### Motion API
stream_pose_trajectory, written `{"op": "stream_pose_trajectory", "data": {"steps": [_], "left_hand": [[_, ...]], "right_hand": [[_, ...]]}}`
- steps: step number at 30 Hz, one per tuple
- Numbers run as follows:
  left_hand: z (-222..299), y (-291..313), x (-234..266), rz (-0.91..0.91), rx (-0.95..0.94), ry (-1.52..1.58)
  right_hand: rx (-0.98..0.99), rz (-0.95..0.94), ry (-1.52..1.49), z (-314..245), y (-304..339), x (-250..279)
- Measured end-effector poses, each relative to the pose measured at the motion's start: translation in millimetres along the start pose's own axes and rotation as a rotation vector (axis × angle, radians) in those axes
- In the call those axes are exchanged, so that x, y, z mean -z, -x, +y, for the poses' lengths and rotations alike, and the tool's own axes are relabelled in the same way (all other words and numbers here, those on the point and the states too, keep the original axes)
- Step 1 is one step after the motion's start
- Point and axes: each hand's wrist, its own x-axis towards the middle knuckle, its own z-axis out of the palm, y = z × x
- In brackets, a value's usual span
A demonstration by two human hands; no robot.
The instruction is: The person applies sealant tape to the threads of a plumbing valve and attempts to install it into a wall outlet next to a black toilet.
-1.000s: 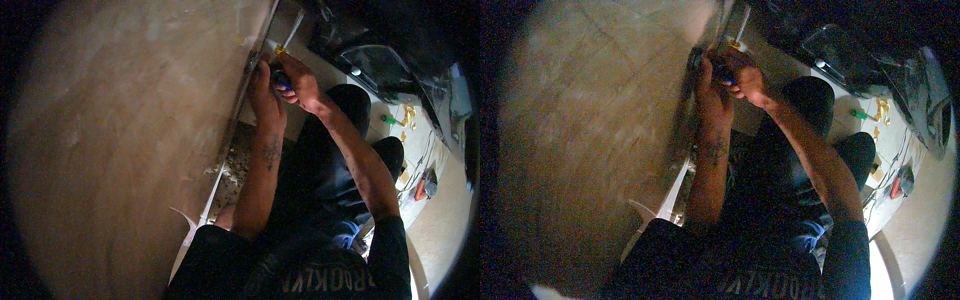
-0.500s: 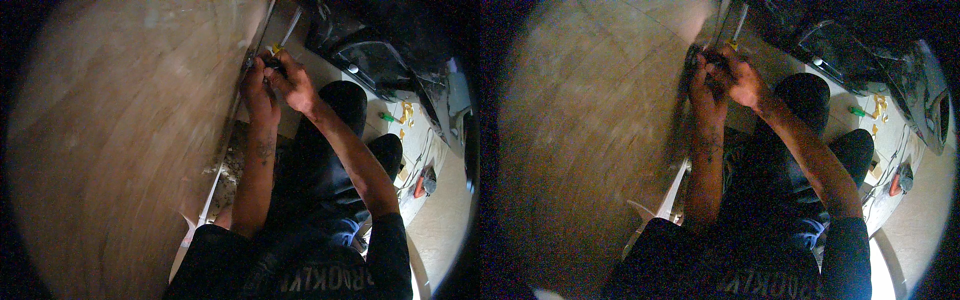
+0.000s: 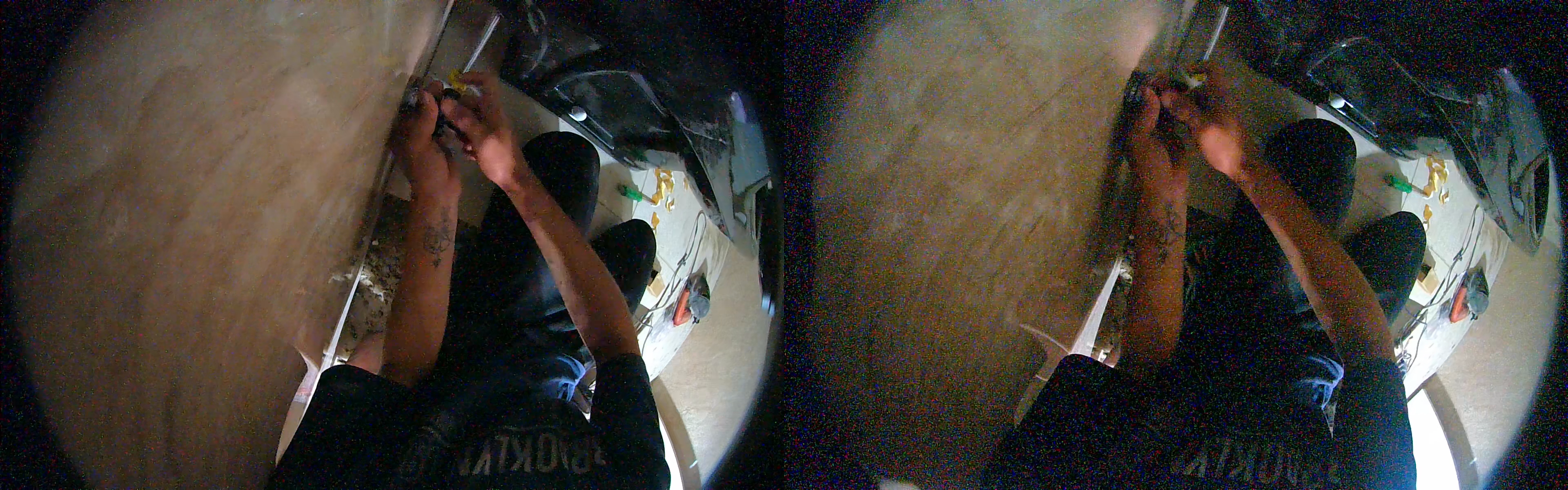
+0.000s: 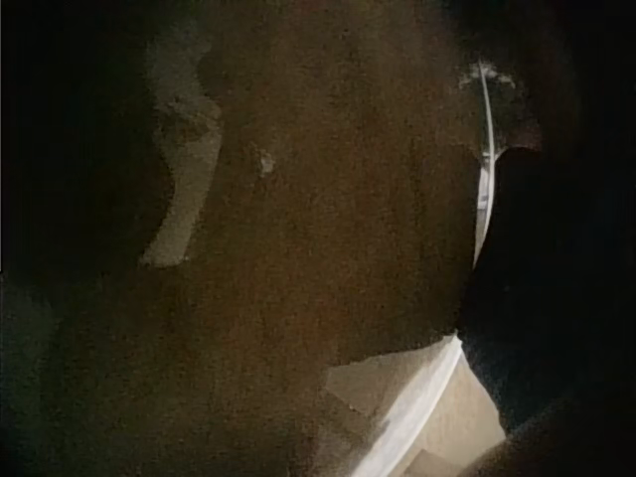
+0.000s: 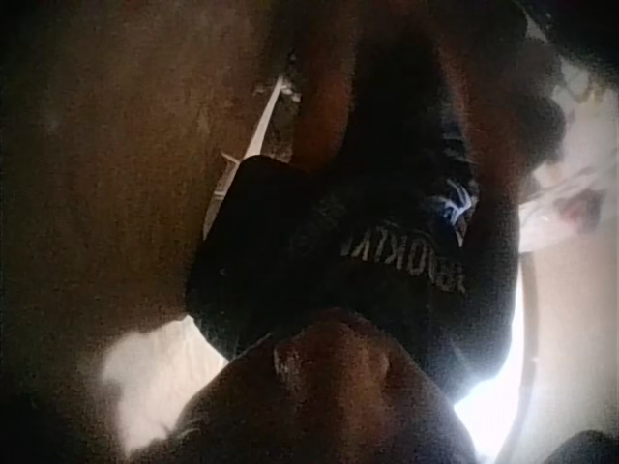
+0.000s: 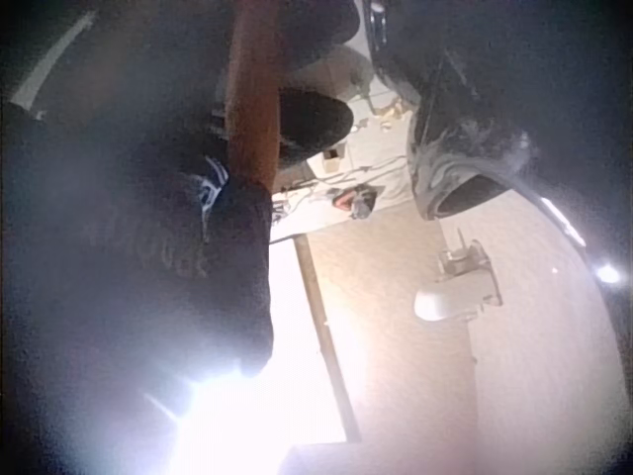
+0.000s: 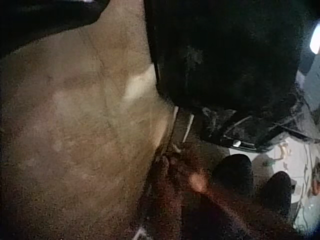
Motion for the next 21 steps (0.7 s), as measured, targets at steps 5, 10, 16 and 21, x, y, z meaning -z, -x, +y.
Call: {"op": "stream_pose_trajectory", "data": {"steps": [5, 10, 16, 21], "left_hand": [[2.9, 3.2, -5.6, -0.046, -0.016, 0.084], [2.3, 1.4, -1.5, -0.107, -0.035, 0.101], [-0.7, 11.1, 5.1, -0.132, 0.088, 0.187], [-3.5, 16.6, 6.7, -0.129, 0.08, 0.395]], "right_hand": [[0.839, 0.079, 0.911, 16.6, -4.2, 11.5], [0.704, 0.106, 0.963, 16.9, -4.1, 2.6], [1.021, 0.134, 1.088, 17.2, -18.9, 10.7], [-0.098, -0.073, 0.242, 2.9, -4.7, 5.2]]}}
